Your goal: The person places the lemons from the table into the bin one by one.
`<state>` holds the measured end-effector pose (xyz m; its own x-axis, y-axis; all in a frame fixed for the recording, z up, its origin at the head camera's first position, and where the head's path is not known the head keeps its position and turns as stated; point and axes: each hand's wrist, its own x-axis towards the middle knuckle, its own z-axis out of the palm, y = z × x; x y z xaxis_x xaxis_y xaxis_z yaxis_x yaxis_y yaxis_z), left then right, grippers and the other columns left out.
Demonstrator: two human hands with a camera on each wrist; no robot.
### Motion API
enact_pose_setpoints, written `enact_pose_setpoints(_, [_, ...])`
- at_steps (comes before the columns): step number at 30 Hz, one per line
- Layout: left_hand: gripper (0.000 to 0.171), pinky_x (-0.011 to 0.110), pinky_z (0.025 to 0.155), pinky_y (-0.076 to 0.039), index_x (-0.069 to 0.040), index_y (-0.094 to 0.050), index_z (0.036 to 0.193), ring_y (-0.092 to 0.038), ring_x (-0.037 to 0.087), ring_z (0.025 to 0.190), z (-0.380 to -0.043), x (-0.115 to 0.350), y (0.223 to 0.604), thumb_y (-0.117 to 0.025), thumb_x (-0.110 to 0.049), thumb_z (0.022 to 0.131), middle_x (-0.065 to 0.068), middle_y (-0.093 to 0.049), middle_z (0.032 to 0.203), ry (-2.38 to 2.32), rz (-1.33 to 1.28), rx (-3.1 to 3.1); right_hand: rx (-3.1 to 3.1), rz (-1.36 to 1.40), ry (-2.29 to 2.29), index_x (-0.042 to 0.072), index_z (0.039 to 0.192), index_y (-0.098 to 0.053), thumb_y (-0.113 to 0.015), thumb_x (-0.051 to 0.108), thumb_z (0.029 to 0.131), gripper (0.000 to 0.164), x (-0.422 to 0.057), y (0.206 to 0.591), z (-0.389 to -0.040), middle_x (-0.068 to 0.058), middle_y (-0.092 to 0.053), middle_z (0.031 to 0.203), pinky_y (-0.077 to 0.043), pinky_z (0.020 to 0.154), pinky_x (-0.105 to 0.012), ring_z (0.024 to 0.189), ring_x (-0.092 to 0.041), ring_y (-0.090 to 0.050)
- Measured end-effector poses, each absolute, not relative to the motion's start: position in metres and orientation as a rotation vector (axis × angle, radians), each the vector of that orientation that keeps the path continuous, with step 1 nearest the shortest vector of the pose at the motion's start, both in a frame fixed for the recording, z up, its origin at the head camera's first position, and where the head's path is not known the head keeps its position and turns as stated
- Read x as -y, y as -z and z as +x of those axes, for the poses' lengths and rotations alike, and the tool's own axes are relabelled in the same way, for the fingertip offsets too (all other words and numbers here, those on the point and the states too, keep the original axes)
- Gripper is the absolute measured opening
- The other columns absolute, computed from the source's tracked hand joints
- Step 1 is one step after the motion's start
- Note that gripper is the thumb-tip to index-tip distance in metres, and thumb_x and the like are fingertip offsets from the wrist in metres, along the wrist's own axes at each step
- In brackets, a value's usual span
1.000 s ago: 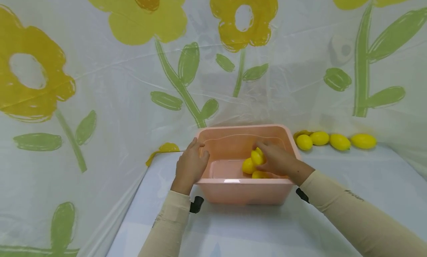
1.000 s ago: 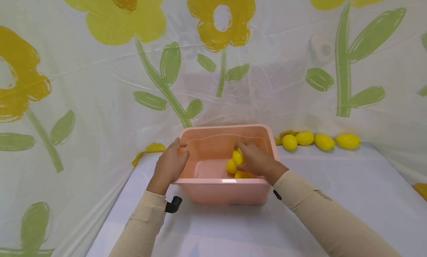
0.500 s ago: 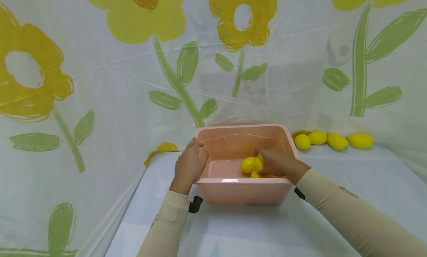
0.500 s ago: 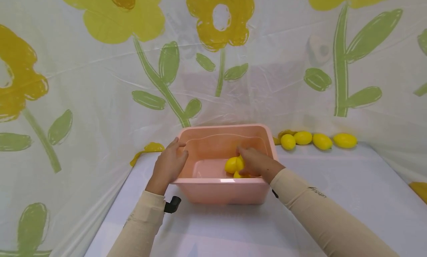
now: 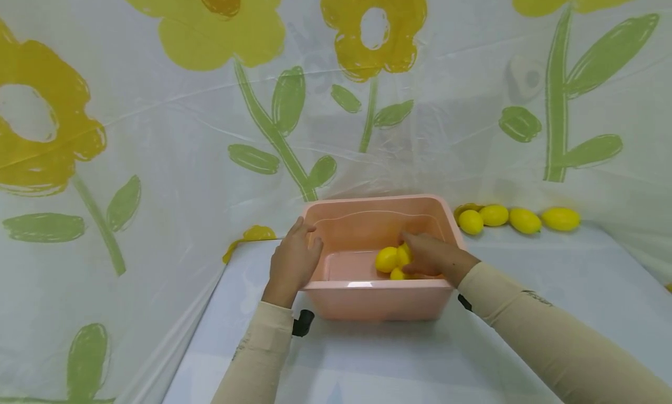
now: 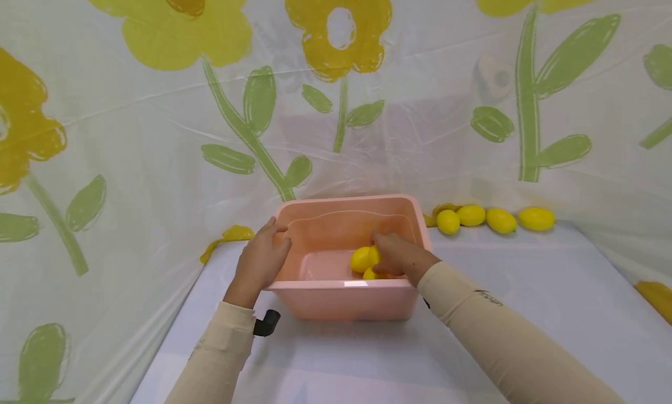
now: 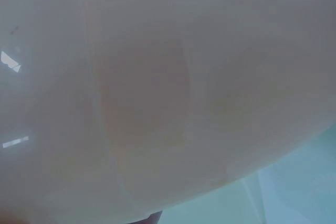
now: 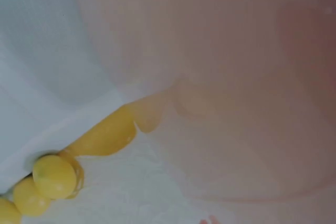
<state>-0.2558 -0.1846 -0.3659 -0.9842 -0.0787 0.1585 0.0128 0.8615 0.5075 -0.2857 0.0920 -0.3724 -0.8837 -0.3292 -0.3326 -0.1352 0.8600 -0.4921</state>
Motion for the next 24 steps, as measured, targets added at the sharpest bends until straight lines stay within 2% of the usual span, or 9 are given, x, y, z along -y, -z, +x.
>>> enact_pose_setpoints(8, [0.047,0.059,0.093,-0.049,-0.015,-0.060,0.137,-0.061,0.047,0.118,-0.2554,0.1850,0.3654,-0.047,-0.039,0.099,0.008,-0.036,0.162,0.784,0.052,2.848,-2.610,-0.333,0.551,0.012,0.131,-0.053,-0.077,0.015,0.086,0.051,-0.0908,0.3763,-0.2899,-0.004,-0.066,0.113,-0.050,0.103,-0.049,0.095,-0.022,-0.061])
enact_pose_setpoints(13, [0.047,0.058,0.092,-0.050,-0.015,-0.060,0.137,-0.062,0.046,0.118,-0.2550,0.1846,0.3653,-0.047,-0.039,0.099,0.008,-0.035,0.162,0.787,0.052,2.851,-2.605,-0.347,0.451,0.013,0.134,-0.054,-0.076,0.015,0.085,0.054,-0.0905,0.3775,-0.2900,-0.005,-0.065,0.113,-0.053,0.099,-0.047,0.093,-0.022,-0.061])
enact_pose_setpoints(18, [0.047,0.057,0.093,-0.050,-0.014,-0.059,0.138,-0.061,0.045,0.120,-0.2551,0.1849,0.3653,-0.047,-0.038,0.099,0.008,-0.034,0.162,0.794,0.052,2.851,-2.598,-0.338,0.438,0.014,0.138,-0.054,-0.078,0.012,0.083,0.060,-0.0911,0.3749,-0.2875,-0.006,-0.064,0.115,-0.055,0.096,-0.047,0.094,-0.023,-0.061])
enact_pose_setpoints(24, [0.047,0.058,0.098,-0.048,-0.014,-0.060,0.137,-0.059,0.043,0.124,-0.2550,0.1850,0.3650,-0.047,-0.038,0.099,0.007,-0.035,0.162,0.816,0.064,2.851,-2.543,-0.260,0.569,0.012,0.140,-0.055,-0.077,0.008,0.082,0.061,-0.0943,0.3728,-0.2819,-0.008,-0.062,0.125,-0.051,0.101,-0.050,0.104,-0.025,-0.057])
